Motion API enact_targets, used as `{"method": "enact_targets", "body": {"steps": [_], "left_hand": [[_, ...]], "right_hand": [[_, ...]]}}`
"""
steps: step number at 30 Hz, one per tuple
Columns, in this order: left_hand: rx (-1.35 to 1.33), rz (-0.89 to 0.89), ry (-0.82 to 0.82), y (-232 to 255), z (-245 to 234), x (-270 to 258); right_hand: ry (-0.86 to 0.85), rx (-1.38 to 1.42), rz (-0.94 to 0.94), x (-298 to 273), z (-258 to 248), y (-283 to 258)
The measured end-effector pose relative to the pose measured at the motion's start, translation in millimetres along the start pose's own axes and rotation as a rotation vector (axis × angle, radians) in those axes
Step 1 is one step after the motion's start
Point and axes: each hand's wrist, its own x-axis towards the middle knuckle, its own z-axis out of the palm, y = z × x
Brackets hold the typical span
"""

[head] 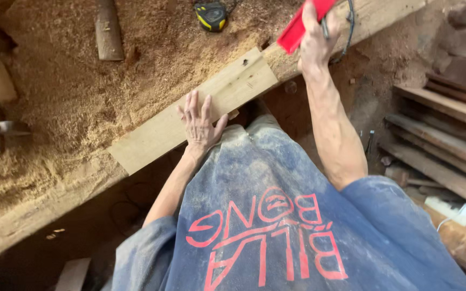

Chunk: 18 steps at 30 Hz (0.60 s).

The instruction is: The person measures a wooden board with a tape measure, marks a line with a square and pencil, and cuts through the wood with a circular saw.

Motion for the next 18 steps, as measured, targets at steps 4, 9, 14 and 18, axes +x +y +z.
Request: {"method": "enact_targets", "body": {"steps": [4, 9, 14, 18], "left_hand": [[0.007, 0.149, -0.132, 4.3, 2.4, 27.6], [-0.116, 0.366, -0.262, 13.1, 2.8, 59.2], [-0.165, 0.49, -0.354, 20.1, -4.3, 68.3], [-0.099, 0.504, -0.453, 24.3, -7.0, 71.5]], "right_hand": [[0.18, 0.334, 0.32, -122.7, -30.4, 13.9], [0.224, 0.454, 0.546, -227.6, -19.6, 75.2], [0.091, 0.347, 0.748, -239.2, -5.2, 85.0], [0.0, 0.36, 0.752, -218.7, 11.0, 79.5]]}}
